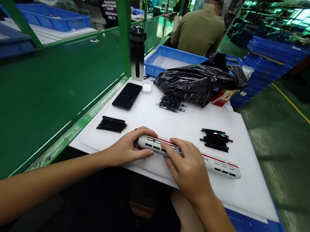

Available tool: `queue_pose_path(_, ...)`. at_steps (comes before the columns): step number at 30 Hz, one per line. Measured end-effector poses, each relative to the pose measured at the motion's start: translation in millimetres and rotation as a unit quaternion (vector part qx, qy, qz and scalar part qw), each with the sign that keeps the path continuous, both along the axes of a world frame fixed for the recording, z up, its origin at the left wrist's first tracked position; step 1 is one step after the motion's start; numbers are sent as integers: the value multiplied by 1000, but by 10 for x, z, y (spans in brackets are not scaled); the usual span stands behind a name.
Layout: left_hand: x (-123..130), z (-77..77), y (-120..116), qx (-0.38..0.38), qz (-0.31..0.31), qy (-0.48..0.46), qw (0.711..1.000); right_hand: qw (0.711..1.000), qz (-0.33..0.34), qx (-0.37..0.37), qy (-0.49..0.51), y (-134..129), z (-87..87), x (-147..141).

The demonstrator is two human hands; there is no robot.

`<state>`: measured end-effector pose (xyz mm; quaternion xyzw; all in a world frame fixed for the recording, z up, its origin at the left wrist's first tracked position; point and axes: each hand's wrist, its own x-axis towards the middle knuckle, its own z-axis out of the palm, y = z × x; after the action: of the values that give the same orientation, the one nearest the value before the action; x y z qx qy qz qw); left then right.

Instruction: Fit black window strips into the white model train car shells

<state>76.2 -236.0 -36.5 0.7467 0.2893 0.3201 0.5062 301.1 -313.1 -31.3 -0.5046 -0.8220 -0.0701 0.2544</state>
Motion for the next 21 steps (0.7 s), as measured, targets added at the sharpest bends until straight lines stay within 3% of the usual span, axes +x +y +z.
queue_pose_path(5,0,-26,28,69,-15,1,997,966,27,-258,4,108,392,184)
queue_pose_path(10,-10,-41,-18,99,-48,32,993,913,40,-404,-41,408,673,253)
queue_pose_path(12,-10,-52,-46,114,-47,34,992,906,32,-420,-44,615,745,138)
queue_pose_path(15,-2,-72,-58,124,-32,37,991,929,31,-368,-17,975,764,-213)
queue_pose_path(21,9,-75,-18,101,-21,56,993,943,107,-311,-52,1515,529,-1026)
